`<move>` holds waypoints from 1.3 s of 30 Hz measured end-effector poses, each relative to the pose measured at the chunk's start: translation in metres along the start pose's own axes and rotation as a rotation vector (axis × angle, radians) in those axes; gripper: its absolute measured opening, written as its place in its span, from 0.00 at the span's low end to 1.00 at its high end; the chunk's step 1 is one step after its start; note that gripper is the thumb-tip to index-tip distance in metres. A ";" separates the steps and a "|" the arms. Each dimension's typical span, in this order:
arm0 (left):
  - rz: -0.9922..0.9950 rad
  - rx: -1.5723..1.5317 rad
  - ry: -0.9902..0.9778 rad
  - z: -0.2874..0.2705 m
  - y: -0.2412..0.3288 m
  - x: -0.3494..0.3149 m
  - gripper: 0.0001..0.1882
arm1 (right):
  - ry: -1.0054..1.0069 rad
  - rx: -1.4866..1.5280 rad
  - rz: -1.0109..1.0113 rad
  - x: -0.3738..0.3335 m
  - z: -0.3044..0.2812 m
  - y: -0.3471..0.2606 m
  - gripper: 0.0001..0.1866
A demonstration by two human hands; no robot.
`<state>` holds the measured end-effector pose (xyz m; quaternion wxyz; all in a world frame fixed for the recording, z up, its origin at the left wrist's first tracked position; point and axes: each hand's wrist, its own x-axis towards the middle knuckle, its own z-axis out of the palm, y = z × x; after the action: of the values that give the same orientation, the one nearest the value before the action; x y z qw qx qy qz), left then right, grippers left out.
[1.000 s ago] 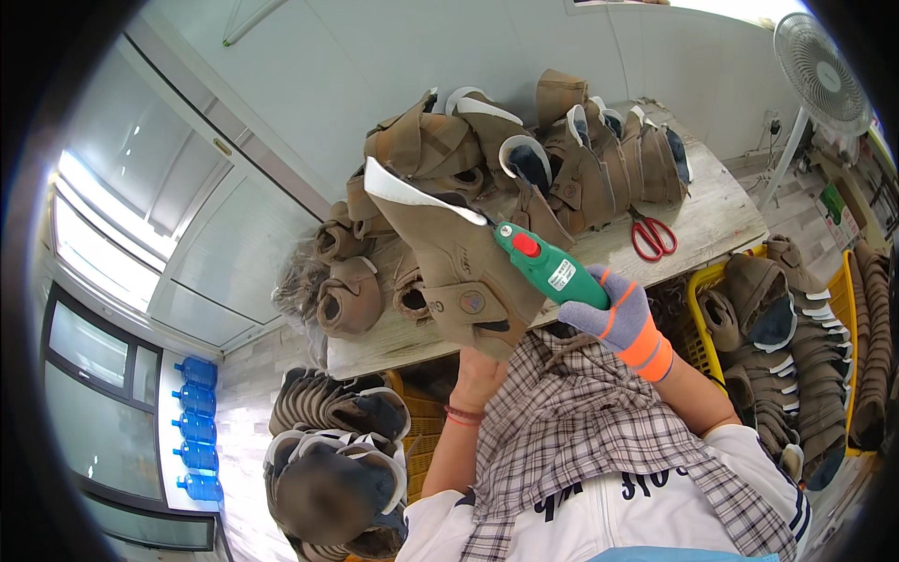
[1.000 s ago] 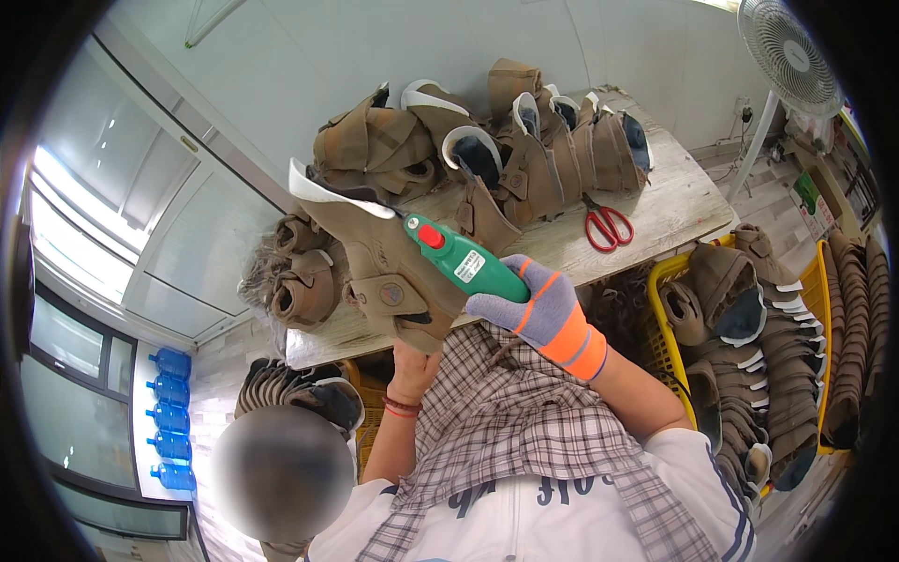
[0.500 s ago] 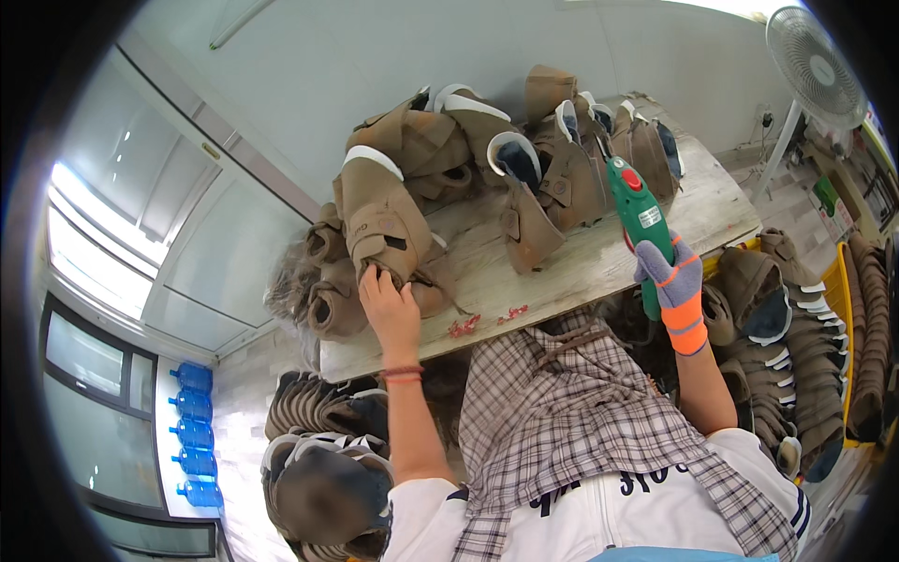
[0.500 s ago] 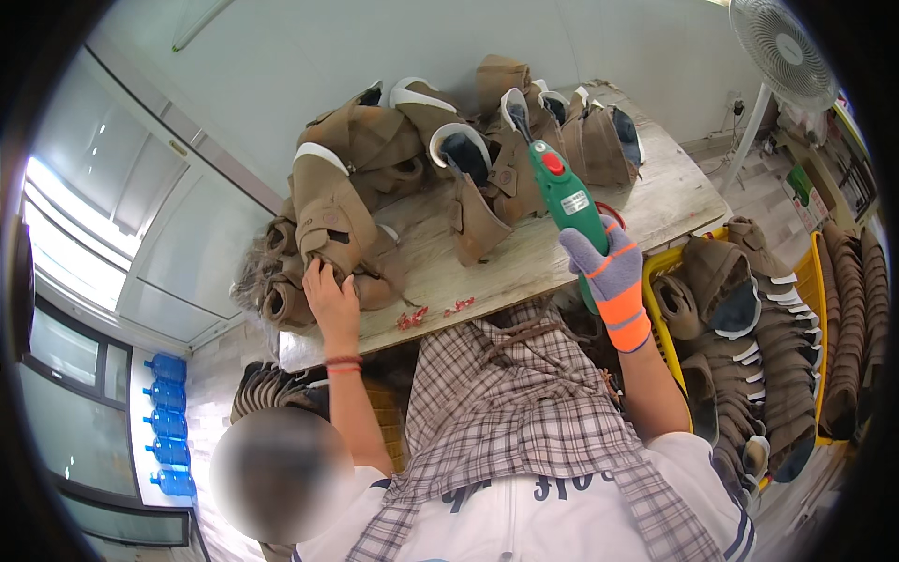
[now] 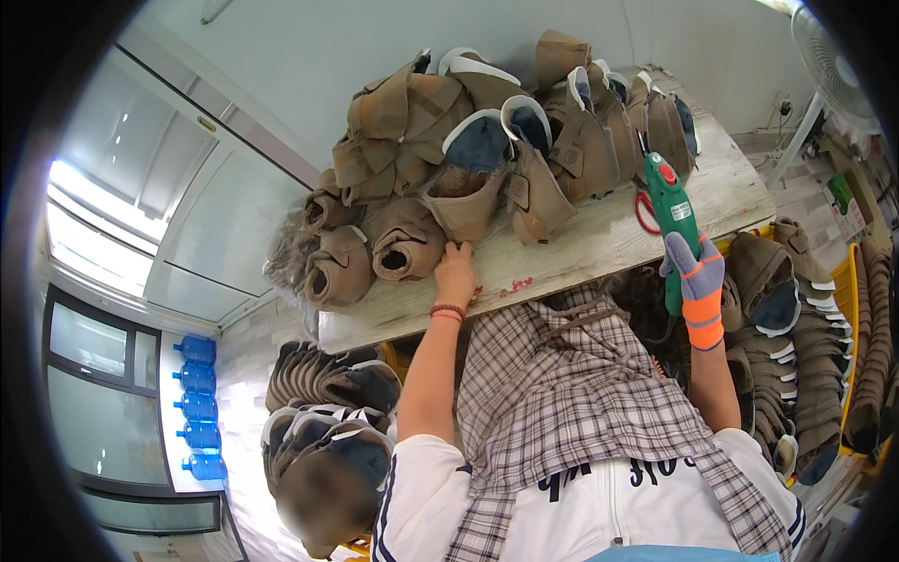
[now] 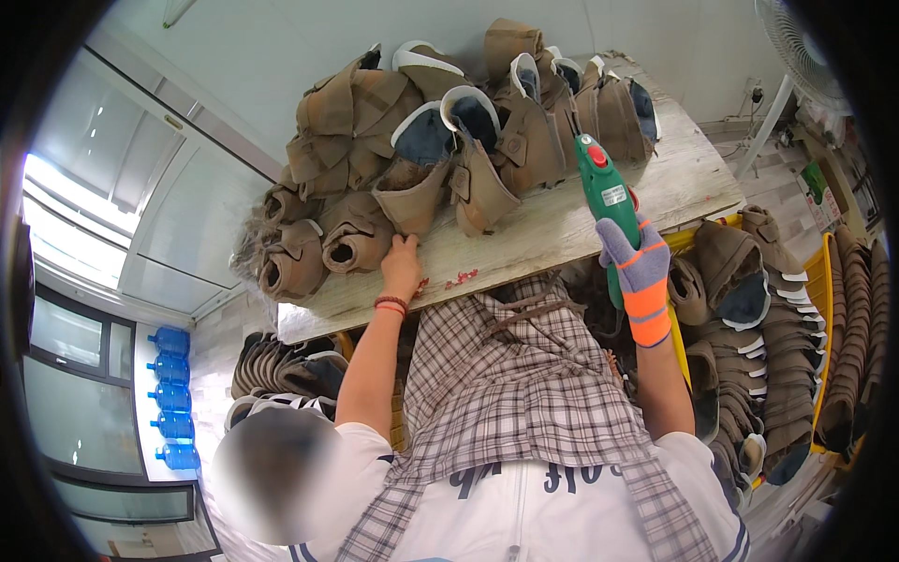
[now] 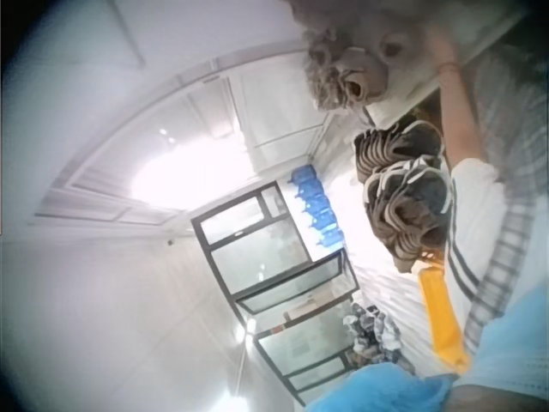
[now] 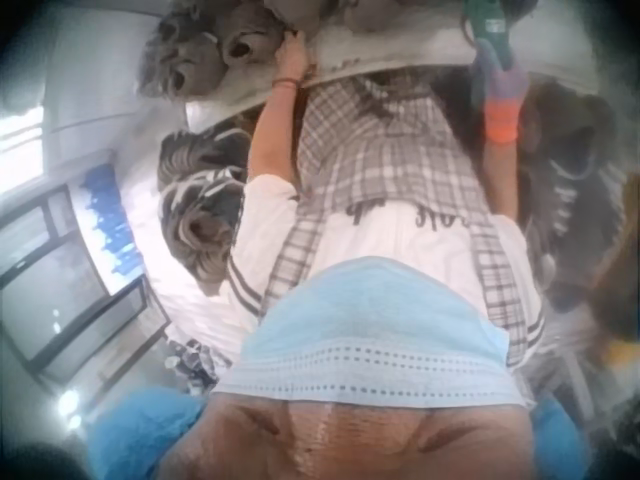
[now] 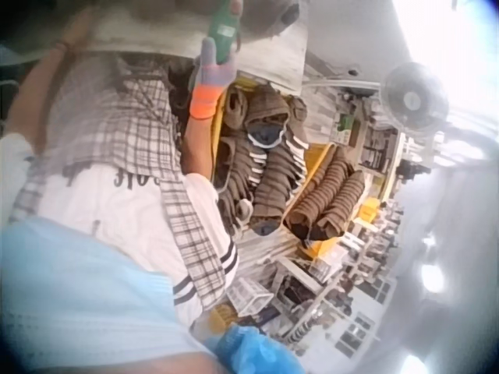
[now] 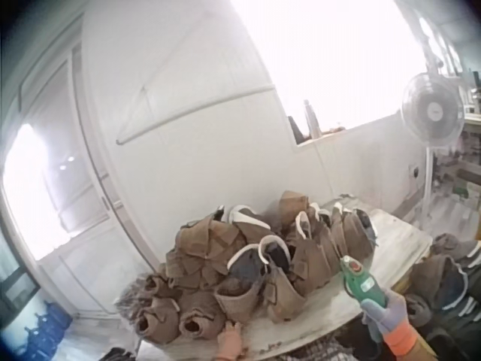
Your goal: The person uses a handheld electric trimmer to shave and smooth the exterior surface of several beige boots. They hold each boot with one hand and run the trimmer along the sides and top, then place the finished boot on a nearby table.
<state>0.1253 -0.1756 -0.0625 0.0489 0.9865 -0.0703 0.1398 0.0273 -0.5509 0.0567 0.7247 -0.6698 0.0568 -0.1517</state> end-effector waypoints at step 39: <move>-0.186 -0.348 -0.622 -0.102 -0.084 0.064 0.30 | 0.087 -0.033 -0.013 -0.002 -0.010 0.005 0.14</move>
<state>0.1718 -0.0891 0.0472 0.2049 0.9608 -0.0148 -0.1861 0.0237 -0.5597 0.0504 0.7093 -0.6749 0.0865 -0.1842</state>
